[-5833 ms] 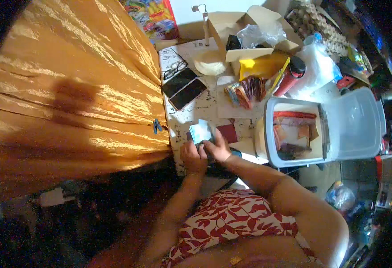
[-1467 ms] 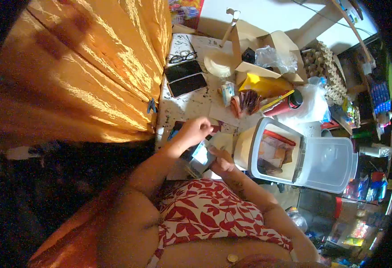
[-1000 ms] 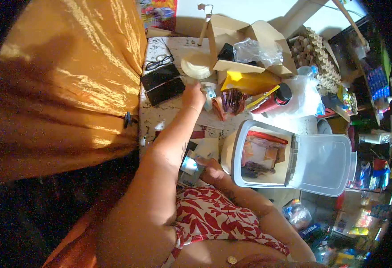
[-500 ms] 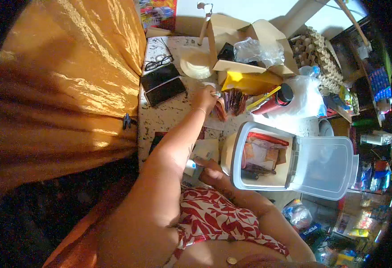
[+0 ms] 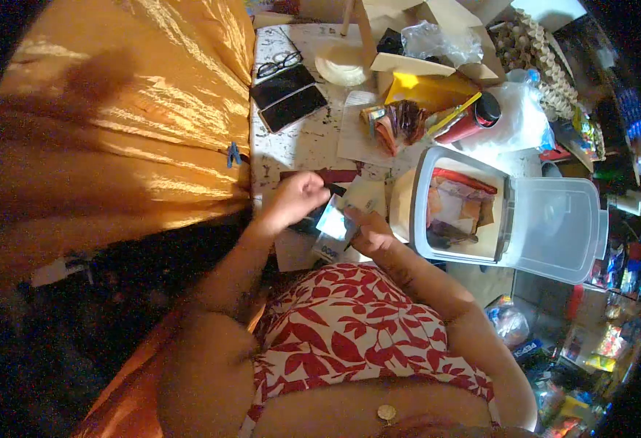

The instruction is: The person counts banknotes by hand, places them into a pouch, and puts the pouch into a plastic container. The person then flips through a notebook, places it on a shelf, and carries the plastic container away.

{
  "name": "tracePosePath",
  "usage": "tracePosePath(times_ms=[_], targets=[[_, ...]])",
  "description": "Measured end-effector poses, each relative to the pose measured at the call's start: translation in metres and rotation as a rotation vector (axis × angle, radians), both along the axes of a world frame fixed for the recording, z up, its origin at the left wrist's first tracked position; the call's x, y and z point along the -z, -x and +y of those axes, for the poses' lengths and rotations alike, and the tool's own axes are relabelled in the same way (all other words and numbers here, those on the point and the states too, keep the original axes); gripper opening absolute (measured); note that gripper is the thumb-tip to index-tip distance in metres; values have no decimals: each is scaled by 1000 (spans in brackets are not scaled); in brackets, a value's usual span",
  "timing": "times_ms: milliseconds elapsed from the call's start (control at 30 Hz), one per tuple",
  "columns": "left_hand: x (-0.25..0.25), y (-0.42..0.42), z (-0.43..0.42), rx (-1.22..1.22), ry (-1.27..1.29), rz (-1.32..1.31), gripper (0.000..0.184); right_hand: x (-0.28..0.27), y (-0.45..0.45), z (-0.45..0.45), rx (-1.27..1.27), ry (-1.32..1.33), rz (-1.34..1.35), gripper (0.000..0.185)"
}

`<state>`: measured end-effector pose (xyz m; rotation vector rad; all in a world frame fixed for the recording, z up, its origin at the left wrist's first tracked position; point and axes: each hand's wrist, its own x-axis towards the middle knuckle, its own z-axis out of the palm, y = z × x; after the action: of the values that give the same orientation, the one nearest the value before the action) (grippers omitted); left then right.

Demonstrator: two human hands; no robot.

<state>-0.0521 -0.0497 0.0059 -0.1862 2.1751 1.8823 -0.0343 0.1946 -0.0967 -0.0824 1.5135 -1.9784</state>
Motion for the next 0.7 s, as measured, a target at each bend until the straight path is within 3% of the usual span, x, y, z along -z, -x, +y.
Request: tracePosePath(times_ms=[33, 67, 100, 133, 267, 367, 433, 600, 700], targets=[[16, -15, -5, 118, 27, -51, 26, -39, 3, -13, 55, 131, -333, 38], [0, -30, -2, 92, 232, 103, 27, -86, 4, -25, 96, 211, -520, 37], [6, -40, -2, 74, 199, 143, 26, -114, 6, -38, 131, 257, -635, 36], [8, -47, -2, 56, 166, 183, 26, -131, 6, -49, 134, 264, -662, 35], [5, -62, -6, -169, 202, 183, 21, -109, 4, -63, 28, 306, -760, 28], [10, -63, -17, -220, 231, 297, 16, -114, 0, -75, 29, 299, -678, 27], [13, -62, -19, -320, 140, 179, 14, -115, -2, -79, 57, 276, -606, 27], [15, -62, -13, -390, 145, 224, 10, -132, -6, -80, 134, 275, -555, 29], [0, -61, -7, -368, 35, 296, 8, -104, 2, -75, 120, 282, -586, 32]])
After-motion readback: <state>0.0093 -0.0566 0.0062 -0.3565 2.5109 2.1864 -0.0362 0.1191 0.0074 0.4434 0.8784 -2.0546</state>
